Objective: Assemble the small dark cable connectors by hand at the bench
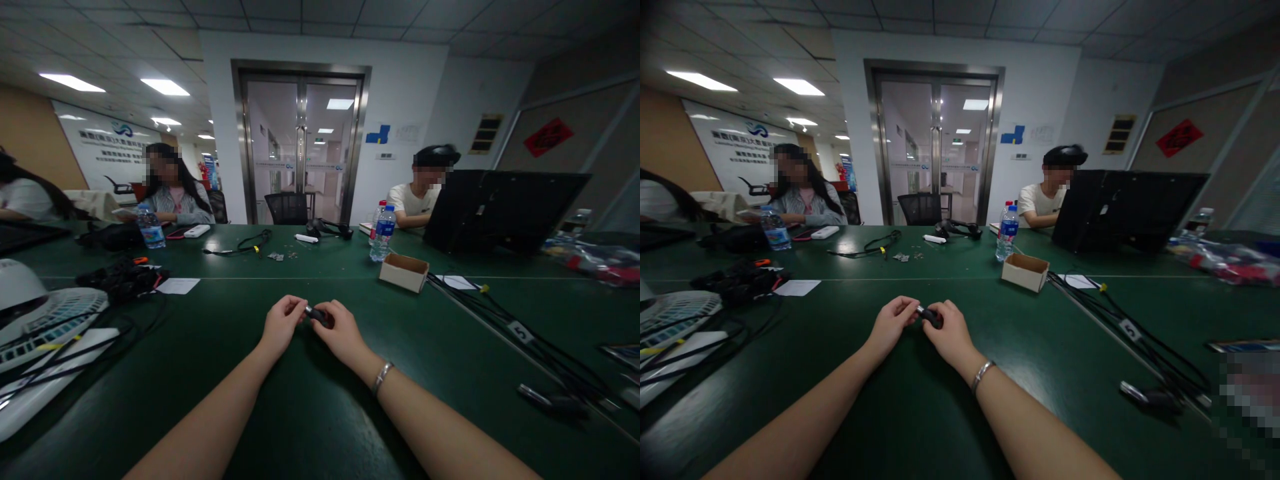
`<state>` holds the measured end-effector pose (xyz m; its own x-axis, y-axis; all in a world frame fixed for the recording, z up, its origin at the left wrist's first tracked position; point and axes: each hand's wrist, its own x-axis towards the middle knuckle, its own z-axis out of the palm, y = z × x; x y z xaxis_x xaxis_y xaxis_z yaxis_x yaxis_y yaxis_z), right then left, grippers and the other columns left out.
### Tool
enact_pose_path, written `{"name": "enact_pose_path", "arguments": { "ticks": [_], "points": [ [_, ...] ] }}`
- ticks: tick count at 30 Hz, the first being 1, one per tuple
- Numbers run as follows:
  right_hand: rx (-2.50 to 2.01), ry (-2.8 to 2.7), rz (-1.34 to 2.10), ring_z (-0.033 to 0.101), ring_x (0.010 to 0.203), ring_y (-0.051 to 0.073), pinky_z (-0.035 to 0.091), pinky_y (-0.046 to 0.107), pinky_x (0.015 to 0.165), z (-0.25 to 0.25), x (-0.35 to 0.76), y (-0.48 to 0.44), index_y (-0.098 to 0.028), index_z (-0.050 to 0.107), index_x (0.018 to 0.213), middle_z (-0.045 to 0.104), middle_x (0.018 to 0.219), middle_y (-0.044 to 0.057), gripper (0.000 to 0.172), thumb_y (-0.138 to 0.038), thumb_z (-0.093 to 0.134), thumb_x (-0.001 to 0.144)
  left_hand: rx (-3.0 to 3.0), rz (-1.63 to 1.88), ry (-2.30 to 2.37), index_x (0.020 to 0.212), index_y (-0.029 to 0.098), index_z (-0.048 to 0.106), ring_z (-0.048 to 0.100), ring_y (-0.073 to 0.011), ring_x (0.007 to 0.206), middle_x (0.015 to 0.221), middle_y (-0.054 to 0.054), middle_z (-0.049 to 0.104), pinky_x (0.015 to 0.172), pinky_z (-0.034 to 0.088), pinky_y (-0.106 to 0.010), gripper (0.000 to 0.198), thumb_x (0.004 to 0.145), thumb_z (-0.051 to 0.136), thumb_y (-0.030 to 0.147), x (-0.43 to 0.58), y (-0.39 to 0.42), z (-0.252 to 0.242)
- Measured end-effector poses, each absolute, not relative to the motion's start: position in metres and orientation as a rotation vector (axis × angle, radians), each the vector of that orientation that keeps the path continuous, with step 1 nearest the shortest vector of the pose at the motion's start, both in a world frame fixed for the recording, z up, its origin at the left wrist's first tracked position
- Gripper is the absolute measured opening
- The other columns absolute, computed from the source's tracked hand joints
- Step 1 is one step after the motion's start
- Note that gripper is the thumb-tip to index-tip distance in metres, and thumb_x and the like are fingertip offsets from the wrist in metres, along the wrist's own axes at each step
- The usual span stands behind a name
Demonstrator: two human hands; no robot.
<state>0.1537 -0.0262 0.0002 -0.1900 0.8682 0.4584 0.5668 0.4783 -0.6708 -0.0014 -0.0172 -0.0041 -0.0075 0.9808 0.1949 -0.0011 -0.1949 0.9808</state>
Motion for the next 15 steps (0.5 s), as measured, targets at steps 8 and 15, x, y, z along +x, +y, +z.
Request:
{"name": "enact_pose_path", "arguments": {
  "ticks": [8,15],
  "points": [
    [-1.215,-1.875,0.457,0.050,0.067,0.013,0.039,0.024,0.060,0.0008,0.1543,-0.0266,-0.018,0.064,0.087,0.052,0.076,0.000,0.015,-0.019,0.061,0.072,1.339,1.343,1.100,0.081,0.016,0.064,0.059,-0.0154,0.072,0.078,-0.003,0.064,0.066,0.045,-0.026,0.031,0.067,0.067,0.043,-0.0002,-0.0208,0.0036],
    [-1.215,-1.862,0.471,0.050,0.066,0.012,0.039,0.024,0.060,0.0014,0.1537,-0.0265,-0.018,0.065,0.087,0.051,0.074,-0.001,0.014,-0.020,0.062,0.073,1.403,1.357,1.073,0.087,0.017,0.067,0.060,-0.0166,0.077,0.083,-0.004,0.066,0.069,0.046,-0.027,0.028,0.069,0.065,0.038,-0.0028,-0.0187,0.0023]
  ]
}}
